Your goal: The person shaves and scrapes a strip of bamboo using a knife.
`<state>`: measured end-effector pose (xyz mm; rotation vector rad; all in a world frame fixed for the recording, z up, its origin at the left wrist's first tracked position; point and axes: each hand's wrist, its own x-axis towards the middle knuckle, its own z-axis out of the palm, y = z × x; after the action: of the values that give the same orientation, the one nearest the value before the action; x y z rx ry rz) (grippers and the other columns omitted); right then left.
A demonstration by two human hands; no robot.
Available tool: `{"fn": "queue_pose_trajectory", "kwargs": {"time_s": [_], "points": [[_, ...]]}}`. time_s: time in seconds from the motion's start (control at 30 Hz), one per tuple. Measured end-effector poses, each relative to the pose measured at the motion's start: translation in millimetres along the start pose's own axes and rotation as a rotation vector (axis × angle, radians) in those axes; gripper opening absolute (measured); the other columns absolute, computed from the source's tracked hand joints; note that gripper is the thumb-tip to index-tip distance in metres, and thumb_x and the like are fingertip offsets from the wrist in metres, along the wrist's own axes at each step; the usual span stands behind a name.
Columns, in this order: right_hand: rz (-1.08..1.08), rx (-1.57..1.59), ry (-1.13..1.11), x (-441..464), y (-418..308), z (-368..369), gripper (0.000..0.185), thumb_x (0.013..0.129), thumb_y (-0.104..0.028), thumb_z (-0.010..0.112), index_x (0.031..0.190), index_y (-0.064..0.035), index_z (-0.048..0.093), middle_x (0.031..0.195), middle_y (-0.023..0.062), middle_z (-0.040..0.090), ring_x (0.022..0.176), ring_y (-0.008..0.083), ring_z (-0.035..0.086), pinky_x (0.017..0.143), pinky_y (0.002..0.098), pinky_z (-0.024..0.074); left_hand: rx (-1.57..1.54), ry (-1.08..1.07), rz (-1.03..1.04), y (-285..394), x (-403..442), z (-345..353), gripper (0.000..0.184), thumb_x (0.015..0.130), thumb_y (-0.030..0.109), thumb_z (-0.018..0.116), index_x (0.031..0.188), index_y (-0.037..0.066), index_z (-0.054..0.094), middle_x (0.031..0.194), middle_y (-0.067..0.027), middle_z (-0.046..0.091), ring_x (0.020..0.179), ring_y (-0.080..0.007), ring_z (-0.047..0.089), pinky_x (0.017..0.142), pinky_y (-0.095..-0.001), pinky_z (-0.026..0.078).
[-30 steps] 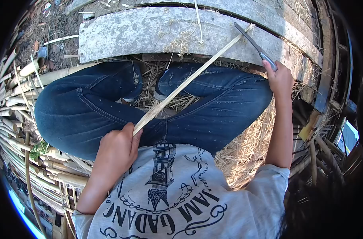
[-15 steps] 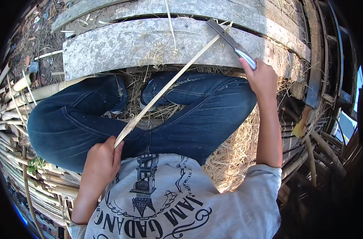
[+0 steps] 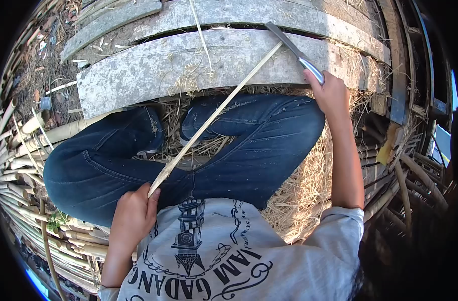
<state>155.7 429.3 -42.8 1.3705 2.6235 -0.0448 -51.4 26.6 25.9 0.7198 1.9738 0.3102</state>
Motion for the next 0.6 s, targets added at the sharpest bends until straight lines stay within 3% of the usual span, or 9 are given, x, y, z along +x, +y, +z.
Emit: {"fn": "queue_pose_trajectory", "kwargs": {"time_s": [0.07, 0.23, 0.4, 0.6], "points": [[0.081, -0.019, 0.017, 4, 15, -12, 0.067, 0.087, -0.064, 0.057, 0.083, 0.0008, 0.070, 0.066, 0.0208, 0.066, 0.065, 0.0383, 0.068, 0.061, 0.0452, 0.0524, -0.040, -0.033, -0.007, 0, 0, -2, 0.028, 0.097, 0.018, 0.055, 0.078, -0.002, 0.055, 0.061, -0.0244, 0.055, 0.062, -0.0471, 0.057, 0.056, -0.0518, 0.042], [-0.049, 0.150, -0.018, -43, -27, -11, 0.062, 0.086, -0.061, 0.062, 0.078, -0.0003, 0.068, 0.062, 0.0199, 0.063, 0.060, 0.0372, 0.065, 0.057, 0.0434, 0.0500, -0.120, -0.121, -0.007, -3, 5, -14, 0.032, 0.100, 0.019, 0.052, 0.077, -0.004, 0.052, 0.059, -0.0227, 0.050, 0.057, -0.0446, 0.049, 0.055, -0.0460, 0.039], [-0.074, 0.447, -0.207, -88, -80, -9, 0.060, 0.084, -0.061, 0.065, 0.069, -0.0023, 0.063, 0.057, 0.0173, 0.060, 0.057, 0.0371, 0.063, 0.055, 0.0441, 0.0493, -0.221, -0.229, -0.037, -9, 7, -14, 0.037, 0.102, 0.022, 0.049, 0.075, -0.004, 0.047, 0.057, -0.0131, 0.040, 0.055, -0.0206, 0.034, 0.054, -0.0383, 0.036], [-0.312, 0.730, -0.379, -148, -136, 2, 0.062, 0.081, -0.064, 0.065, 0.069, -0.0035, 0.062, 0.058, 0.0159, 0.062, 0.057, 0.0366, 0.065, 0.054, 0.0445, 0.0522, -0.267, -0.269, -0.079, -15, 8, -12, 0.042, 0.104, 0.023, 0.048, 0.071, -0.003, 0.045, 0.056, -0.0025, 0.035, 0.058, -0.0118, 0.031, 0.052, -0.0350, 0.032]]}}
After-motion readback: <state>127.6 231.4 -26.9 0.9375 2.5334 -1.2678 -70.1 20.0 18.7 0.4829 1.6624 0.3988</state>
